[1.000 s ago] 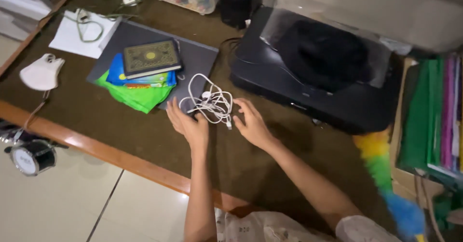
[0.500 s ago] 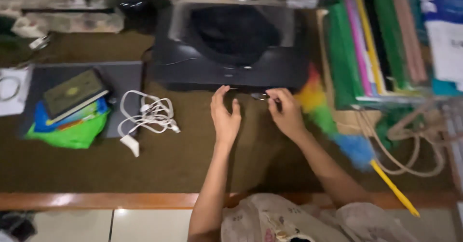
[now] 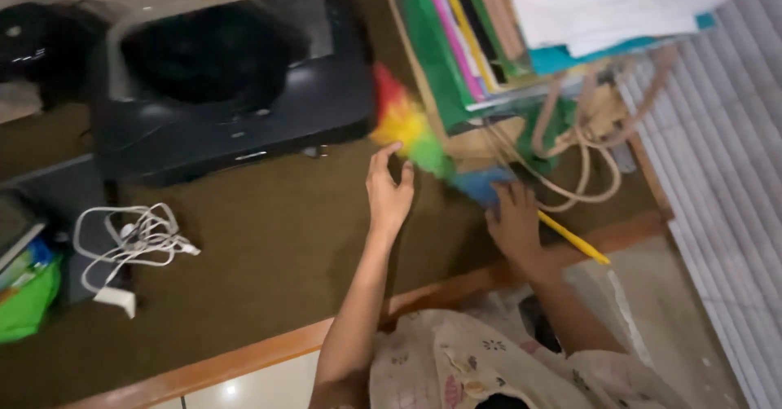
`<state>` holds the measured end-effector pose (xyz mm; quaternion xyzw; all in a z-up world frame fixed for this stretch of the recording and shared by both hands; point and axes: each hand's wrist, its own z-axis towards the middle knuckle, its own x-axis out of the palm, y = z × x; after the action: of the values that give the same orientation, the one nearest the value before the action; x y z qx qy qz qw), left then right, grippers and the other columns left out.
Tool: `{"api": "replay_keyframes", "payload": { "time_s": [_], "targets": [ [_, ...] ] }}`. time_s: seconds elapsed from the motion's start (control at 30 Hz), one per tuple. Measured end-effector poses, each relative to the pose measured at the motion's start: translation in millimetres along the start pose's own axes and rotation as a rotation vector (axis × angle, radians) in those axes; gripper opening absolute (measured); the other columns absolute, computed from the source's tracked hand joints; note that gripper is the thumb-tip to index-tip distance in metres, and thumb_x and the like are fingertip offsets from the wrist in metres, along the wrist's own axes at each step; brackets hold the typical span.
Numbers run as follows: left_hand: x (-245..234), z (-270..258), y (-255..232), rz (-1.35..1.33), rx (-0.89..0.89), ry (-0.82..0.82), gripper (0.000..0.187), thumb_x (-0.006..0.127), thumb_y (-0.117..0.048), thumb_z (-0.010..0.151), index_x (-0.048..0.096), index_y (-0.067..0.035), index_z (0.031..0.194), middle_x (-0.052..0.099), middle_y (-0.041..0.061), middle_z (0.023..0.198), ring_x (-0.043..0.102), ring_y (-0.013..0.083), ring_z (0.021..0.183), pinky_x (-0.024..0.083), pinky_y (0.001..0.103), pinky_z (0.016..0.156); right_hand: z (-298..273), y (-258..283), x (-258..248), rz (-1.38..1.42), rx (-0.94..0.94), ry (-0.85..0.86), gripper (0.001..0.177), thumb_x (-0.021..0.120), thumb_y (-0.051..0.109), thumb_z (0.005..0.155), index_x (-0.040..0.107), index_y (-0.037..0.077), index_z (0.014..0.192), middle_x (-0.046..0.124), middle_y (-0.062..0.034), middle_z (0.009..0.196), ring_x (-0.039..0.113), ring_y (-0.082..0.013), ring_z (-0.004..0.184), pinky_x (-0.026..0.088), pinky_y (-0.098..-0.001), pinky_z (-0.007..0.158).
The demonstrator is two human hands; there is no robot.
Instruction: Tidying and dusting various items on a desk including papers, books, and a laptop
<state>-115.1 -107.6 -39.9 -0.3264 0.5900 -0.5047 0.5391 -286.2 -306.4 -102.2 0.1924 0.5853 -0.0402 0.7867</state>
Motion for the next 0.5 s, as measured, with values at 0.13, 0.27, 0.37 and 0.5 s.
{"api": "replay_keyframes", "payload": {
  "time_s": [0.13,0.27,0.37,0.5],
  "targets": [
    [47,-11,-3,-0.003,0.038,0.068,0.04,0.07,-0.004,0.087,0.065,-0.01,0.126,0.063,0.018,0.124,0.06,0.0423,0.123,0.047,0.051,0.107,-18,-13,-8,-0.078,0.057,0.05,0.052,0.073,0.013,0.085,0.062,0.004,0.135,0.06,-0.0205,0.129,0.058,-0.0418,0.112,0.052,-0.0534,0.09],
    [82,-23,-19,0.01,0.058,0.165,0.038,0.07,-0.005,0.086,0.066,-0.014,0.123,0.066,0.014,0.122,0.063,0.0379,0.121,0.049,0.048,0.106,-25,-35,16,-0.305,0.035,-0.088,0.044,0.072,0.02,0.082,0.066,0.016,0.125,0.062,-0.0105,0.115,0.062,-0.0334,0.093,0.054,-0.0469,0.077],
    [101,-29,-21,0.028,0.114,0.236,0.038,0.07,-0.004,0.085,0.068,-0.013,0.121,0.067,0.014,0.12,0.064,0.0386,0.119,0.05,0.048,0.104,-33,-49,34,-0.315,-0.001,-0.138,0.032,0.066,0.022,0.084,0.072,0.021,0.116,0.066,-0.0072,0.11,0.067,-0.0271,0.076,0.056,-0.0399,0.068],
    [109,-27,-16,0.027,0.159,0.337,0.034,0.068,-0.003,0.086,0.069,-0.009,0.12,0.067,0.019,0.117,0.064,0.041,0.117,0.049,0.05,0.102,-59,-52,9,0.078,0.258,0.179,0.035,0.059,0.042,0.092,0.07,0.025,0.121,0.066,-0.0078,0.127,0.073,-0.0364,0.092,0.061,-0.0472,0.079]
  ]
}}
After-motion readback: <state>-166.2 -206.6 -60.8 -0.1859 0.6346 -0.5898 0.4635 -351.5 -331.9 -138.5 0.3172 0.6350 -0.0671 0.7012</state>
